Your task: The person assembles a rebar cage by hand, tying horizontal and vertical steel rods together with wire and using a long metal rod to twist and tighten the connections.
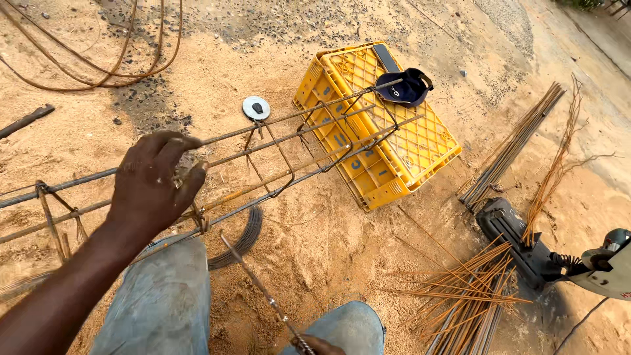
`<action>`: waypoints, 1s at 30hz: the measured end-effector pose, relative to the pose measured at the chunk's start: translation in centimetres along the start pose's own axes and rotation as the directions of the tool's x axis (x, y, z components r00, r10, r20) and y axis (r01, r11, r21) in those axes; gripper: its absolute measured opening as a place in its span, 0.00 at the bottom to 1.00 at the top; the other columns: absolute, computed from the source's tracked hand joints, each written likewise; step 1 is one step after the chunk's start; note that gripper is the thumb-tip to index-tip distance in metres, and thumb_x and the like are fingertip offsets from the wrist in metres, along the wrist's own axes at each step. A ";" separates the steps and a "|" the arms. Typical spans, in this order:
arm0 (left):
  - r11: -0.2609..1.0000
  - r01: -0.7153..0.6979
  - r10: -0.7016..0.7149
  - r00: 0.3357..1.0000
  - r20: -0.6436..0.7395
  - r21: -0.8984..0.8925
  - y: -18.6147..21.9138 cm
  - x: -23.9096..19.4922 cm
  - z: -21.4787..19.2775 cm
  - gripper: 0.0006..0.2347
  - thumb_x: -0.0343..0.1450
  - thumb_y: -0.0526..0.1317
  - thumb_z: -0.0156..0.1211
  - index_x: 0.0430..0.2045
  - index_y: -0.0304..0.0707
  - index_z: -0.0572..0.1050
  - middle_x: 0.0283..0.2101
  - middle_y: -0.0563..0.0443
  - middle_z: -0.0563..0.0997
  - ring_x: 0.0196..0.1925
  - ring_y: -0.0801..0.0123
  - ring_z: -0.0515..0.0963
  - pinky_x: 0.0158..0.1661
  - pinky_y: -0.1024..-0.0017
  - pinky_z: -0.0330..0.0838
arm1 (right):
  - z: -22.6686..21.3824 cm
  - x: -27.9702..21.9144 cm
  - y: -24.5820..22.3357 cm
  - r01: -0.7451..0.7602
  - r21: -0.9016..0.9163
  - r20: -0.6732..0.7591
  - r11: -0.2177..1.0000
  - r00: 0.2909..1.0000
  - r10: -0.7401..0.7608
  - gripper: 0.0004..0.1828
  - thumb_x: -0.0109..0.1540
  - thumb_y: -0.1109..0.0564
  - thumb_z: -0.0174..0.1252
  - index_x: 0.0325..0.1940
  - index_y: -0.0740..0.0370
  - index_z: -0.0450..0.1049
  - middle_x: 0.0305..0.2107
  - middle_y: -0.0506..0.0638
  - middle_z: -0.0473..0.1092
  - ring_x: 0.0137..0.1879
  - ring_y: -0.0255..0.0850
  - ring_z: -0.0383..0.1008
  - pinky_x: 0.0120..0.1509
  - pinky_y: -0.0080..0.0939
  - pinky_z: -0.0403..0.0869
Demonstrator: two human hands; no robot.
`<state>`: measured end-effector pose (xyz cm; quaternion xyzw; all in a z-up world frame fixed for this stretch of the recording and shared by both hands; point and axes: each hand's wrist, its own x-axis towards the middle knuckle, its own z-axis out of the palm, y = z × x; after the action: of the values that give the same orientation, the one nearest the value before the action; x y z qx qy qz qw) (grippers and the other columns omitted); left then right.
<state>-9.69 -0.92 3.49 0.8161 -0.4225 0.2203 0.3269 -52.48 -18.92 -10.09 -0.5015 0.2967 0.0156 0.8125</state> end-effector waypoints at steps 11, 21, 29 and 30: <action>0.706 0.356 -0.708 0.333 0.623 0.613 2.1 -21.8 32.5 0.33 0.68 0.50 0.62 0.66 0.34 0.58 0.68 0.38 0.63 0.71 0.41 0.59 0.59 0.44 0.55 | -4.9 11.3 -9.6 0.224 0.229 -0.543 0.947 0.837 -0.067 0.16 0.71 0.40 0.46 0.42 0.55 0.61 0.21 0.43 0.54 0.22 0.33 0.53 0.24 0.37 0.58; 0.570 0.735 -0.660 0.143 0.737 0.368 6.5 -26.1 31.1 0.22 0.75 0.44 0.49 0.66 0.53 0.64 0.54 0.36 0.80 0.56 0.48 0.81 0.60 0.59 0.73 | -9.3 12.6 -8.2 0.081 0.118 -0.428 0.990 0.903 -0.023 0.16 0.71 0.42 0.46 0.39 0.54 0.62 0.20 0.43 0.55 0.22 0.33 0.52 0.23 0.36 0.56; 0.836 0.503 -0.483 0.485 0.728 0.220 9.9 -18.2 36.7 0.11 0.71 0.37 0.55 0.46 0.37 0.75 0.43 0.39 0.80 0.41 0.54 0.83 0.45 0.55 0.78 | -10.6 17.9 -8.9 0.195 0.108 -0.330 0.975 0.932 -0.150 0.12 0.72 0.46 0.43 0.43 0.56 0.61 0.22 0.44 0.56 0.24 0.33 0.52 0.25 0.36 0.57; 0.811 0.509 -0.536 0.447 0.716 0.288 9.3 -17.6 37.7 0.09 0.71 0.36 0.57 0.43 0.36 0.78 0.43 0.39 0.81 0.41 0.55 0.83 0.44 0.56 0.78 | -10.6 18.5 -8.8 0.191 0.108 -0.365 0.976 0.921 -0.140 0.12 0.73 0.46 0.42 0.43 0.56 0.61 0.23 0.44 0.56 0.24 0.33 0.52 0.25 0.37 0.56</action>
<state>-23.87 -22.44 -30.42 0.9229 -0.2448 -0.2548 0.1528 -39.30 -37.09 -15.62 -0.4605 0.3951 -0.1652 0.7775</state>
